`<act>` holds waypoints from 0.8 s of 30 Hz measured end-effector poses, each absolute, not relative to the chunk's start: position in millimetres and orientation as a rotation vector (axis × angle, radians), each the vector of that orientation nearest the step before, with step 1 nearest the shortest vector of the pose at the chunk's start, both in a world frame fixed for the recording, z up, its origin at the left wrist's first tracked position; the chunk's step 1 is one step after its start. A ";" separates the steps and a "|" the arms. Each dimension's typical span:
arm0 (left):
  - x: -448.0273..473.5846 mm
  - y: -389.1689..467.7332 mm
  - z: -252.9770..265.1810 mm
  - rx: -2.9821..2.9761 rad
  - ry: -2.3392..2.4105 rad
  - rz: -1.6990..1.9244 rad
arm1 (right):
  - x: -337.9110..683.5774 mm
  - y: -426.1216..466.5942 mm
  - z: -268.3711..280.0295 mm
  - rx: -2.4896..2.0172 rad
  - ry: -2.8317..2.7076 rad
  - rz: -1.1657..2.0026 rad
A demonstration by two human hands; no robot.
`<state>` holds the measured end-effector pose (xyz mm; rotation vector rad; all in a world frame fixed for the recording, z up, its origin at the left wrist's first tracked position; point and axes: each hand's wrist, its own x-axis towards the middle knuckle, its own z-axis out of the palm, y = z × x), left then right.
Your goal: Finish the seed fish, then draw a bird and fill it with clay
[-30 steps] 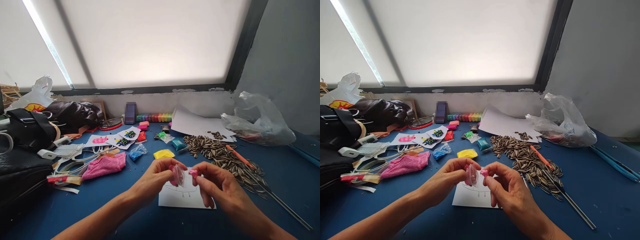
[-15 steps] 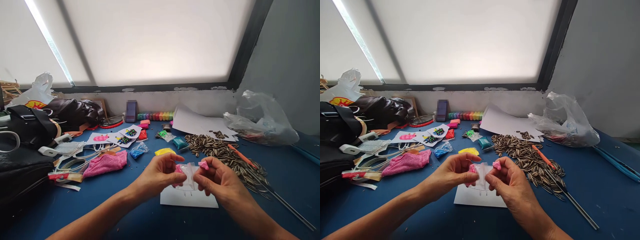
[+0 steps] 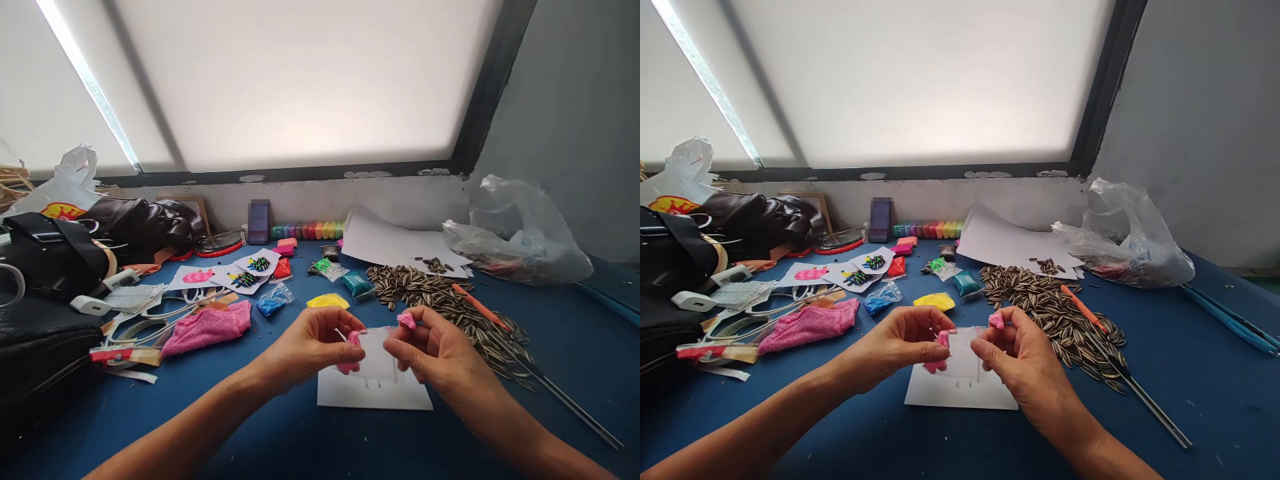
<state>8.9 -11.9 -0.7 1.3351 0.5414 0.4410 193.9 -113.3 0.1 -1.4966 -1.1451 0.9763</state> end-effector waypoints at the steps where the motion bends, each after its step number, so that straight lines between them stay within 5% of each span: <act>1: 8.7 -11.8 -0.3 1.340 0.537 0.436 | 193.9 -113.0 0.1 -1.503 -1.129 0.958; 17: -21.3 42.2 3.8 2.383 1.176 0.285 | 193.4 -112.0 3.1 -1.416 -1.169 1.015; 24: -7.2 15.4 2.3 2.648 0.968 0.392 | 191.5 -112.4 0.3 -1.443 -1.249 1.032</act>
